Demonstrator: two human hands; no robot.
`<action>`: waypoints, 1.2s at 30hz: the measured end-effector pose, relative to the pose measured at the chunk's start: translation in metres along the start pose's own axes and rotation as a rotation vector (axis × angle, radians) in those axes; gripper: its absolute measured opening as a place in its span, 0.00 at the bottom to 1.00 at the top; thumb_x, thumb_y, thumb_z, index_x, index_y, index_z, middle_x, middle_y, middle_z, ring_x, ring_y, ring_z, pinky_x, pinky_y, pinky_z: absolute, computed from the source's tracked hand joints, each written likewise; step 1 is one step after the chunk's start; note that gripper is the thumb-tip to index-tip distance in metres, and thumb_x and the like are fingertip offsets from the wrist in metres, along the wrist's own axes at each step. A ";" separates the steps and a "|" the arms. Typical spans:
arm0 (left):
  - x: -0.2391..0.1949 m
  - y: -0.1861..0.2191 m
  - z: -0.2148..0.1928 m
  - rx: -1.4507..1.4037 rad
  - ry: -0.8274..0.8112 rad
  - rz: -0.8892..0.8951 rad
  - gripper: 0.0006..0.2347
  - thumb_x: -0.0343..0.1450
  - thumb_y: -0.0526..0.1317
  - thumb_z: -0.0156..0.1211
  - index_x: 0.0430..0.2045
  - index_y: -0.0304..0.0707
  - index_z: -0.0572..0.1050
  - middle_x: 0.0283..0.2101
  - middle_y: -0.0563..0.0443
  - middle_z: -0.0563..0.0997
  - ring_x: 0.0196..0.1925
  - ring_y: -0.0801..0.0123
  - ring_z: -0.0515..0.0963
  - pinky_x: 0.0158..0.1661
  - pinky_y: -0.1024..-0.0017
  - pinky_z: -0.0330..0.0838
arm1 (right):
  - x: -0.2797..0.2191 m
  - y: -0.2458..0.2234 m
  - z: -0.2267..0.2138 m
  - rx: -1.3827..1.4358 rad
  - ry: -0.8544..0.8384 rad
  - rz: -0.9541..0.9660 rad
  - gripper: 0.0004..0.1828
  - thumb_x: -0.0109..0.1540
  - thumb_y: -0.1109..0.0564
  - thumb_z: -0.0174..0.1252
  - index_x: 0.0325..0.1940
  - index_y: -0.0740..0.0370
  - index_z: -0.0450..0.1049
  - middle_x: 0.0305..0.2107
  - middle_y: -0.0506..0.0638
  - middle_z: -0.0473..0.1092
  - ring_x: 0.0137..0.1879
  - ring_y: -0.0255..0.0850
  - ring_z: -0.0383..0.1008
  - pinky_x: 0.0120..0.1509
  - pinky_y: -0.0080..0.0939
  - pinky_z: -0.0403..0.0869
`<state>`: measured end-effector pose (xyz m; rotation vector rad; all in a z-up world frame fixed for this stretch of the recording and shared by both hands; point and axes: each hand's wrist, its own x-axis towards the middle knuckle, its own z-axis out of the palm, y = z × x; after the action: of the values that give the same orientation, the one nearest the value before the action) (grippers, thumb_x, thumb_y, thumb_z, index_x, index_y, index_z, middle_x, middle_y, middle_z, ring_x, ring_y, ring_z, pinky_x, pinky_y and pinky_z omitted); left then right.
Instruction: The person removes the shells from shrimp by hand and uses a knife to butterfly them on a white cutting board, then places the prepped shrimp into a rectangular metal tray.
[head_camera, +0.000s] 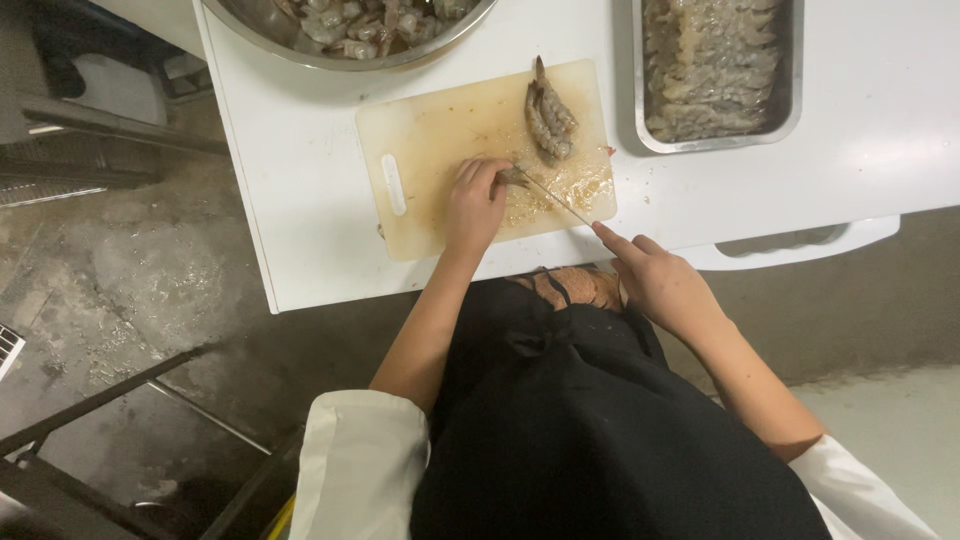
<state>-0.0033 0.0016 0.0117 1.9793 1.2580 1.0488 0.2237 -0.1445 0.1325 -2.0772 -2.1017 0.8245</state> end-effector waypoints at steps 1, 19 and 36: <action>0.002 0.001 0.000 -0.007 -0.025 -0.028 0.10 0.66 0.27 0.64 0.39 0.37 0.78 0.42 0.46 0.81 0.49 0.53 0.79 0.49 0.62 0.74 | 0.000 0.001 0.001 0.009 0.019 -0.013 0.34 0.64 0.57 0.56 0.75 0.44 0.61 0.33 0.58 0.72 0.32 0.58 0.76 0.38 0.54 0.75; 0.002 -0.019 0.003 -0.005 -0.125 0.072 0.10 0.65 0.26 0.60 0.38 0.36 0.77 0.44 0.47 0.82 0.52 0.52 0.79 0.53 0.61 0.74 | 0.064 0.008 0.028 0.151 0.085 -0.113 0.32 0.66 0.58 0.55 0.75 0.44 0.61 0.37 0.60 0.73 0.37 0.61 0.76 0.43 0.56 0.75; -0.004 -0.015 -0.007 0.007 -0.093 0.102 0.11 0.63 0.23 0.58 0.36 0.34 0.76 0.46 0.46 0.79 0.53 0.52 0.78 0.53 0.62 0.73 | 0.080 -0.005 0.035 0.208 0.007 -0.078 0.32 0.67 0.57 0.54 0.76 0.43 0.60 0.38 0.61 0.73 0.40 0.59 0.77 0.47 0.55 0.75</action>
<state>-0.0174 0.0045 0.0029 2.0914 1.1230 0.9900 0.1977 -0.0798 0.0794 -1.8788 -1.9834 0.9775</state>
